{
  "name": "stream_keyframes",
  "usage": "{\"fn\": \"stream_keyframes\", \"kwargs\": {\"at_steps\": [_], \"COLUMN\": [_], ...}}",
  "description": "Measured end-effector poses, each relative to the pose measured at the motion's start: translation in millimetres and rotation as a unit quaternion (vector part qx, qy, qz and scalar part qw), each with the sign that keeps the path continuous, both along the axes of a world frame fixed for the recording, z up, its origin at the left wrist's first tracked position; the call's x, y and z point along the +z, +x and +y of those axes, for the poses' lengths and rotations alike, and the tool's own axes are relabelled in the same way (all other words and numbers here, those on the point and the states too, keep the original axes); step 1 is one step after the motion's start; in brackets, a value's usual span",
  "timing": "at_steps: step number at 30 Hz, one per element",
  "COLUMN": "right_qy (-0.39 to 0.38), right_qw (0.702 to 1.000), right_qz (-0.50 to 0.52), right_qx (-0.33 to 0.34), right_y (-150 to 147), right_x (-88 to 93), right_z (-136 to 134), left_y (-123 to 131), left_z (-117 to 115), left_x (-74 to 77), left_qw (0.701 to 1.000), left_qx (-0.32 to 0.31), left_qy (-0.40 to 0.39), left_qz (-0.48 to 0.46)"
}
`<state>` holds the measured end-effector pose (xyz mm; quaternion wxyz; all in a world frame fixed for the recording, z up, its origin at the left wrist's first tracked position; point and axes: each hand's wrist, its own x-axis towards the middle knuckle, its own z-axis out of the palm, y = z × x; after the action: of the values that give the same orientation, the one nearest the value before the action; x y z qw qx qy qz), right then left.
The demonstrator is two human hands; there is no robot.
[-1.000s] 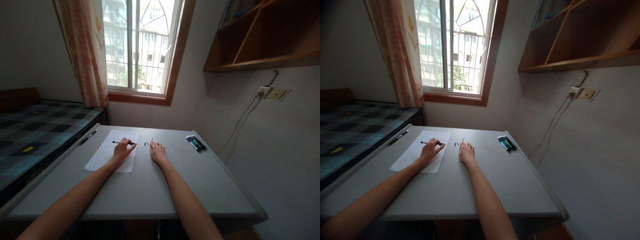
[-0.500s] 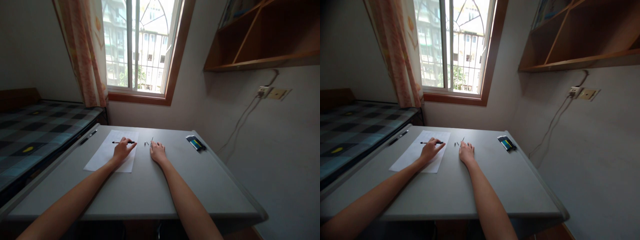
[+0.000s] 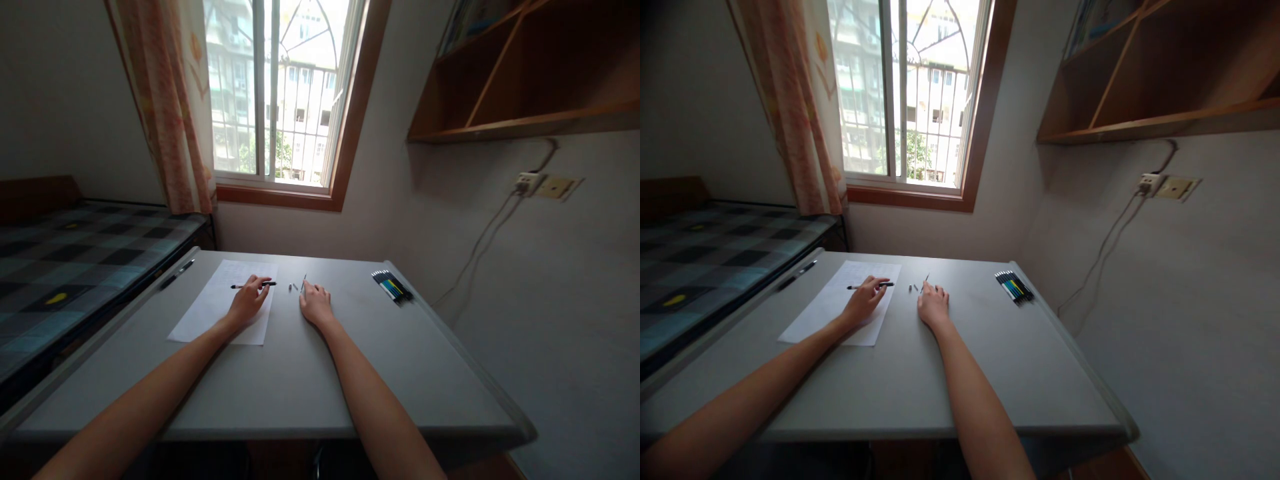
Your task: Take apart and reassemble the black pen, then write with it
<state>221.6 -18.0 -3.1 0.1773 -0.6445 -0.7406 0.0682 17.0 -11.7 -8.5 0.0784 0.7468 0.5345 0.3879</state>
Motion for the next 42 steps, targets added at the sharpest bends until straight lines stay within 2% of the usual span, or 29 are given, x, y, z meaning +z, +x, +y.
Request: {"fn": "stream_keyframes", "kwargs": {"at_steps": [5,8,13,16,24,35,42], "right_qy": [0.032,0.078,0.177,0.208,0.194,0.179,0.180], "right_qw": [0.999,0.994,0.964,0.941,0.921,0.924,0.924], "right_qz": [0.036,0.075,0.151,0.183,0.196,0.191,0.193], "right_qx": [-0.004,0.010,0.130,0.194,0.273,0.279,0.276], "right_y": [1,0,-4,-8,-13,-13,-14], "right_x": [0.3,0.0,2.6,5.0,8.7,5.6,5.8], "right_z": [1,4,5,3,-4,-3,-4], "left_y": [2,1,1,1,1,0,-1], "left_z": [-1,-1,-3,-5,-4,-4,-5], "left_x": [0.3,0.7,2.9,4.9,4.9,3.4,5.1], "left_qw": [0.999,0.999,0.997,0.997,0.997,0.998,0.997], "left_qx": [-0.037,-0.051,-0.067,-0.069,-0.063,-0.036,-0.012], "left_qy": [0.001,-0.003,-0.009,-0.007,-0.008,0.018,0.013], "left_qz": [-0.009,-0.003,0.022,0.028,0.041,0.041,0.073]}}
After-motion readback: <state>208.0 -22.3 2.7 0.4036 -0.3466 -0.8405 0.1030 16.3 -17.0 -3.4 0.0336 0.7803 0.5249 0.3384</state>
